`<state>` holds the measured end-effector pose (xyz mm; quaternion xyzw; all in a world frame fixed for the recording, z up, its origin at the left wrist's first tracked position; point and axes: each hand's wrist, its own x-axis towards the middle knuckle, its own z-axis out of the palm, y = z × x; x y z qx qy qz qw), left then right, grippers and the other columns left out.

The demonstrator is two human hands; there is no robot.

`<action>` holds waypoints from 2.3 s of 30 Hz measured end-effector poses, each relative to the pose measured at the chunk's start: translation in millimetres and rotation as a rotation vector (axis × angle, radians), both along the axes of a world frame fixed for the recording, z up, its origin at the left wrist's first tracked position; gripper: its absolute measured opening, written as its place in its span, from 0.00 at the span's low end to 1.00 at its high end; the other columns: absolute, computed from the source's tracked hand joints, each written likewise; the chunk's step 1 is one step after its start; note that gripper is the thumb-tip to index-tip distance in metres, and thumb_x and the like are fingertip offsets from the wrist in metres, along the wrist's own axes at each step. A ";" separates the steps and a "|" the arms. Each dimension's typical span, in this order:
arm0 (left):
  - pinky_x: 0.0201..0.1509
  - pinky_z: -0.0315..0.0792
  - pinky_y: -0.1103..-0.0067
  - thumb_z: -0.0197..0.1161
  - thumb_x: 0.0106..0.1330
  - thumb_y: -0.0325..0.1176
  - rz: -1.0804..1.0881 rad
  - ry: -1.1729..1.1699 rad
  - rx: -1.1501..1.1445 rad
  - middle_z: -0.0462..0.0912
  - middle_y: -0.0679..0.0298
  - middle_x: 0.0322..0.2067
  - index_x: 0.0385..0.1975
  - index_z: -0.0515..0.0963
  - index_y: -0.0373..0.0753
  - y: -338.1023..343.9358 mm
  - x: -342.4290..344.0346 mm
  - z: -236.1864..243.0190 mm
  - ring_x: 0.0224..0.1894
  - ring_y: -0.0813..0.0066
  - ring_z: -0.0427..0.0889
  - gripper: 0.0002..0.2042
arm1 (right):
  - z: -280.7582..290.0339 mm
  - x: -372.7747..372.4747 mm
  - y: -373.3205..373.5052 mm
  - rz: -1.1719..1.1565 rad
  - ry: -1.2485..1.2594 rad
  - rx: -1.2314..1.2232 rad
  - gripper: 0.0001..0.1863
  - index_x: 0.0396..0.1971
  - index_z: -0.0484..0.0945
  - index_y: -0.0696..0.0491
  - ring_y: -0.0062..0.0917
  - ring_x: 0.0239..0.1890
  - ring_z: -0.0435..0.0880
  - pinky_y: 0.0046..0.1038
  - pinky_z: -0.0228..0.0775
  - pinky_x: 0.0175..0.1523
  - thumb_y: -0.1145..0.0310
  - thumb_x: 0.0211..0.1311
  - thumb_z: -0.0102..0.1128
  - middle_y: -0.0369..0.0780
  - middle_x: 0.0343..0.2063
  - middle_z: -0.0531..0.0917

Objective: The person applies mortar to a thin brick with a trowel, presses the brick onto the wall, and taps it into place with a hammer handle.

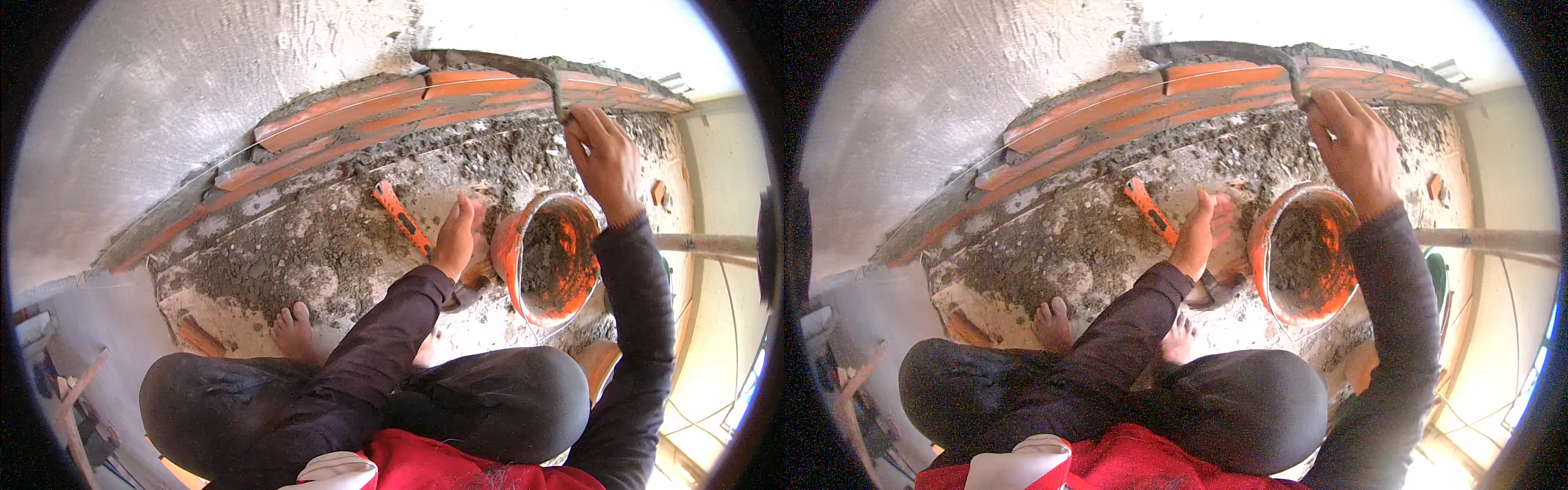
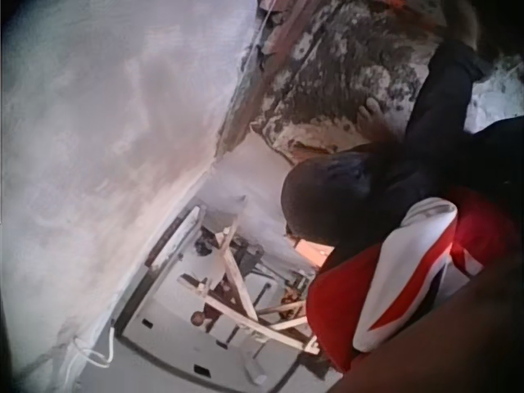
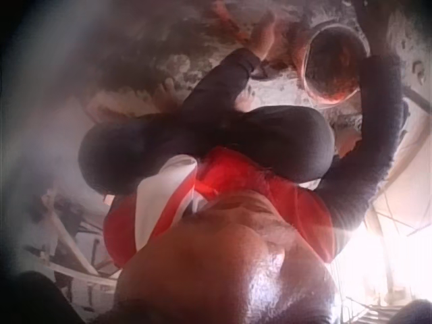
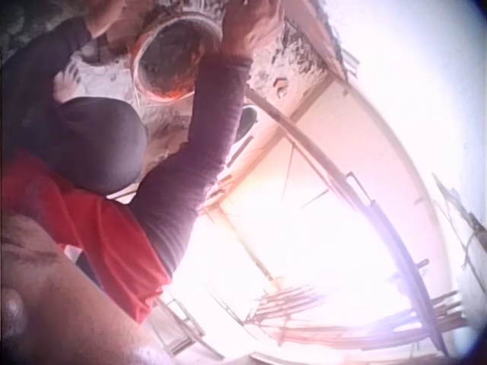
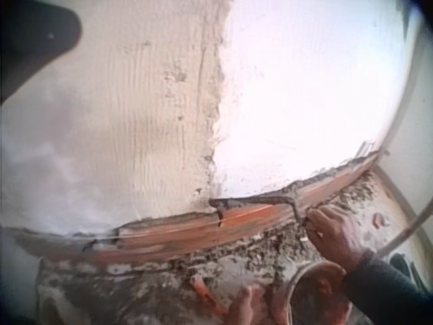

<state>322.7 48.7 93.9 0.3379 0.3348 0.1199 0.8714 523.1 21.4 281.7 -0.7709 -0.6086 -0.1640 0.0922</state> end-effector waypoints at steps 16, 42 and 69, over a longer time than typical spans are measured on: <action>0.71 0.52 0.63 0.36 0.69 0.66 0.495 -0.492 -0.361 0.57 0.51 0.66 0.69 0.45 0.28 91.3 15.1 51.1 0.67 0.57 0.58 0.44 | -27.3 49.7 28.2 0.123 -0.032 -0.093 0.11 0.39 0.76 0.47 0.35 0.32 0.83 0.36 0.74 0.34 0.70 0.55 0.62 0.37 0.31 0.81; 0.76 0.29 0.63 0.28 0.66 0.66 0.427 -0.737 -0.398 0.31 0.51 0.73 0.70 0.29 0.31 129.4 35.9 67.2 0.75 0.59 0.28 0.46 | -43.3 66.8 47.6 0.139 -0.124 -0.091 0.16 0.45 0.77 0.47 0.36 0.35 0.83 0.35 0.74 0.37 0.65 0.55 0.64 0.37 0.37 0.83; 0.76 0.29 0.61 0.28 0.66 0.67 0.413 -0.717 -0.369 0.31 0.51 0.73 0.70 0.28 0.32 130.5 36.3 61.1 0.76 0.59 0.29 0.47 | -64.0 45.9 71.8 0.258 0.013 0.069 0.15 0.42 0.78 0.48 0.40 0.32 0.82 0.36 0.74 0.35 0.65 0.54 0.63 0.40 0.32 0.83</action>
